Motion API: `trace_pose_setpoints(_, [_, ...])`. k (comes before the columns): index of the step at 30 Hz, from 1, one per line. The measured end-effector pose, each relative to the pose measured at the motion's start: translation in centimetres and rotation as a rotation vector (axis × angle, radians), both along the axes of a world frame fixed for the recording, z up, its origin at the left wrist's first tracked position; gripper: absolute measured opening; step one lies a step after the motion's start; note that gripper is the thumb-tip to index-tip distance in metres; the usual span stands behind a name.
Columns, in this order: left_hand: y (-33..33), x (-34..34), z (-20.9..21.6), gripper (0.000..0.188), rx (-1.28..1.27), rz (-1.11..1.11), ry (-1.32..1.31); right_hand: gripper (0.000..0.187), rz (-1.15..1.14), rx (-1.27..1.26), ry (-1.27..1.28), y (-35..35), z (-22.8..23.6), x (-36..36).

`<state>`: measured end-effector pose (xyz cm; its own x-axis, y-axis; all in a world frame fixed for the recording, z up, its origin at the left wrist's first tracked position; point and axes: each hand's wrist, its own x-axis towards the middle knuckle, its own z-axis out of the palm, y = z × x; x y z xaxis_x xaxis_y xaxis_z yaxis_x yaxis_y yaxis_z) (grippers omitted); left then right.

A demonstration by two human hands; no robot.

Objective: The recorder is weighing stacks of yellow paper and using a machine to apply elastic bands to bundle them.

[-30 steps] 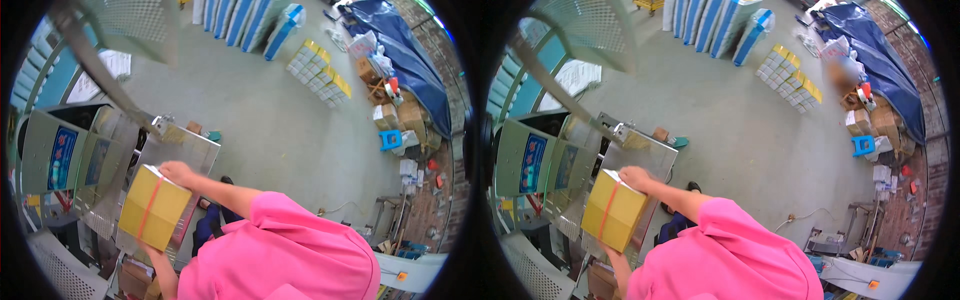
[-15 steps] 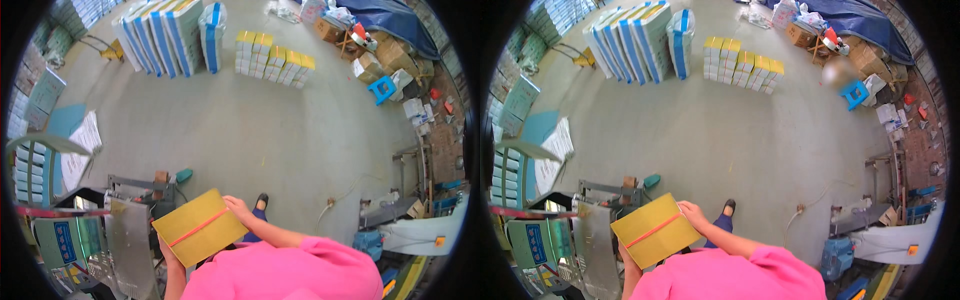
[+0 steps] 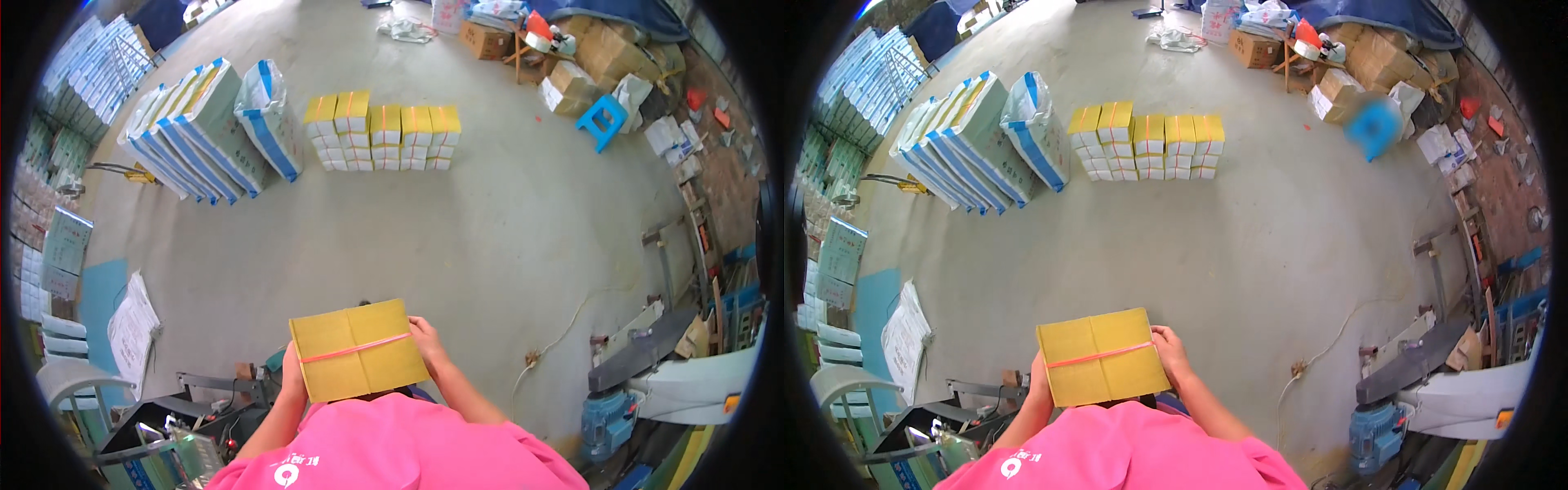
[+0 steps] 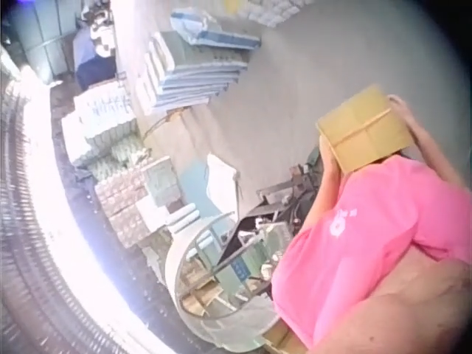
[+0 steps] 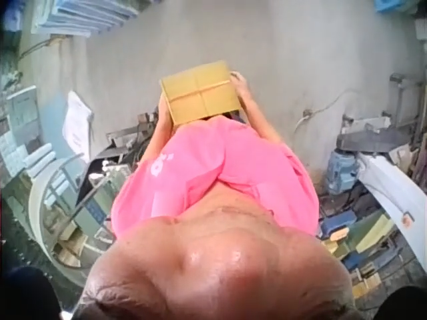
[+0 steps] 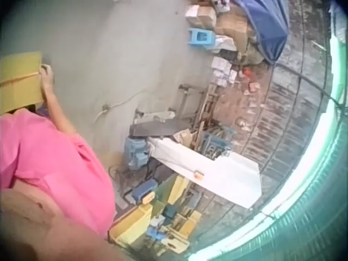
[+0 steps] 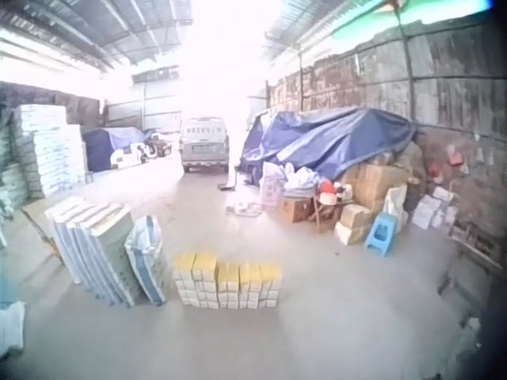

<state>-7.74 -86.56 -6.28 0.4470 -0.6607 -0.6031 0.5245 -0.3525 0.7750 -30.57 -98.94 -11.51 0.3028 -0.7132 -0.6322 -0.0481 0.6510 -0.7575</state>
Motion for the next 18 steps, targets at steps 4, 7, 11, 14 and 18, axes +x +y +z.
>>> trace_pose_setpoints(4, [-11.7, 2.7, -1.0, 0.038, 0.129, -0.021, 0.08, 0.027, -0.076, 0.033, 0.12, -10.1, -1.3, 1.7])
trace_pose_setpoints(7, [-21.7, 5.8, -4.7, 0.04, 0.014, -0.011, 0.09, 0.023, -0.094, -0.117, 0.185, -19.7, -6.8, 3.6])
trace_pose_setpoints(11, [-33.5, 9.5, -2.2, 0.048, 0.072, 0.005, 0.206, 0.019, -0.197, 0.111, -0.153, -30.1, -2.3, 7.3])
trace_pose_setpoints(14, [-40.7, 12.1, -0.8, 0.05, 0.077, 0.029, 0.233, 0.019, -0.17, 0.056, -0.087, -38.2, 0.1, 10.8])
trace_pose_setpoints(18, [-49.0, 15.2, -5.2, 0.051, 0.071, 0.029, 0.341, 0.021, -0.022, 0.032, -0.013, -49.0, -2.0, 13.6])
